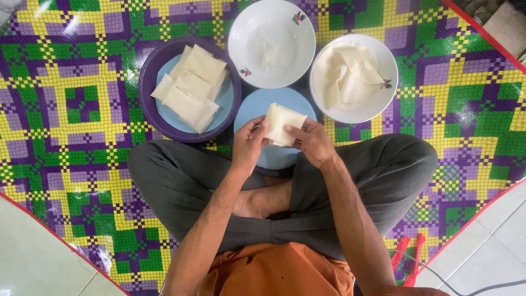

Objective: A person sits on the floor and prepares pastries by placing filling onto square wrappers and folding them into shapes.

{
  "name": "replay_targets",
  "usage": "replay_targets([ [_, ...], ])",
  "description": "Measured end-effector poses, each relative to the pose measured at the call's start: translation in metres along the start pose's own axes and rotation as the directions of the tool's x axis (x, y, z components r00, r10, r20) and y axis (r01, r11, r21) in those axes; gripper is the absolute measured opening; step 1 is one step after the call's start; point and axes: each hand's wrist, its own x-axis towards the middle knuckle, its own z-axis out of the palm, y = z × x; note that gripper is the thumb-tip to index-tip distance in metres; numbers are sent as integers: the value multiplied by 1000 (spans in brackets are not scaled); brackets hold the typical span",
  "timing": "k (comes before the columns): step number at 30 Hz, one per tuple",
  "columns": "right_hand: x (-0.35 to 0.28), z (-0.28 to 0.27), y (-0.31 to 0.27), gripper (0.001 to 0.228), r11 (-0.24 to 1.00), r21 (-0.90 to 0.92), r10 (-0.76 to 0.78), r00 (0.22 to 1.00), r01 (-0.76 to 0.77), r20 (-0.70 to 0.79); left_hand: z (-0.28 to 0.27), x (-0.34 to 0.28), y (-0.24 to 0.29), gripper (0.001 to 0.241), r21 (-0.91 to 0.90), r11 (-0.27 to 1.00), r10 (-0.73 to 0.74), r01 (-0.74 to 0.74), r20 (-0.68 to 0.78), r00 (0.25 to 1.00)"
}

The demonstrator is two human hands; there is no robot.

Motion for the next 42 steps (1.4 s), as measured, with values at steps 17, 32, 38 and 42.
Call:
replay_targets([
  [17,15,47,19,40,941,-333,104,986,-56,129,-75,-9,6,46,315,945,-49,84,-118,992],
  [32,199,212,33,47,377,-870,-170,947,318,272,-183,92,47,51,364,931,194,9,-517,834],
  [38,186,212,17,46,111,-911,-276,893,396,355,-183,97,49,54,612,789,308,62,-480,821],
  [42,181,202,15,41,212,-882,-289,889,422,356,-189,96,49,59,567,824,310,13,-469,827],
])
